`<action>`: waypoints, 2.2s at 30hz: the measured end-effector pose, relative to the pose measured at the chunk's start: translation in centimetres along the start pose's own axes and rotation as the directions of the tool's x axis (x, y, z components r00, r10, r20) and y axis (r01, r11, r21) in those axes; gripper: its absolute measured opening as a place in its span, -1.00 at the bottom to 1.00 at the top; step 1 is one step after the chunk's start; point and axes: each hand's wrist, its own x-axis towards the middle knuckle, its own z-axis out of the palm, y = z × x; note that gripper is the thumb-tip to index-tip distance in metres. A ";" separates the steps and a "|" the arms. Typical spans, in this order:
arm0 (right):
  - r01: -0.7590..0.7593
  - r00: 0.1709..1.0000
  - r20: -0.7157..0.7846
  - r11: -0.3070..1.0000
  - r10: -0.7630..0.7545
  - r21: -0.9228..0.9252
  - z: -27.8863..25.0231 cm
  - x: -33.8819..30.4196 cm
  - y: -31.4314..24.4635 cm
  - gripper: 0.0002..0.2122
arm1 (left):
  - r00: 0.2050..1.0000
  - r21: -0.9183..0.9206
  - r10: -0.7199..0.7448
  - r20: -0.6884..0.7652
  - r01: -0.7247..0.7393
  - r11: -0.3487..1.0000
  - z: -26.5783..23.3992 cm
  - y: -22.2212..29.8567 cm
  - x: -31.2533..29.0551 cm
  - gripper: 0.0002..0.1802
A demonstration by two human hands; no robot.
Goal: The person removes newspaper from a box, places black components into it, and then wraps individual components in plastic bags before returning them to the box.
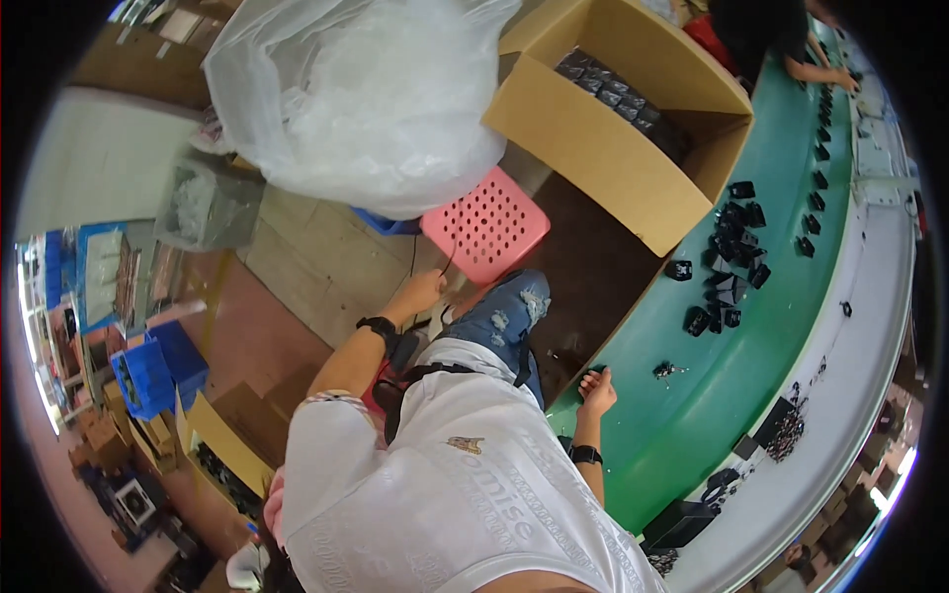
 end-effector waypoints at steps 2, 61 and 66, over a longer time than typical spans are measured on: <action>0.018 1.000 0.009 1.000 -0.018 -0.007 -0.2 -0.1 -0.1 -0.60 | 0.994 0.115 -0.029 0.109 0.016 0.993 -1.4 -0.6 -3.5 -0.82; 0.320 0.679 0.581 0.532 0.448 -0.784 95.8 -29.0 4.5 -0.81 | 0.570 -0.955 -0.821 -0.031 0.225 0.192 -64.1 -61.3 -1.8 -0.68; 0.532 0.588 0.781 0.627 0.210 -0.569 100.5 -25.7 6.0 -0.82 | 0.605 -0.807 -0.736 0.305 0.574 0.137 -69.3 -69.4 7.9 -0.64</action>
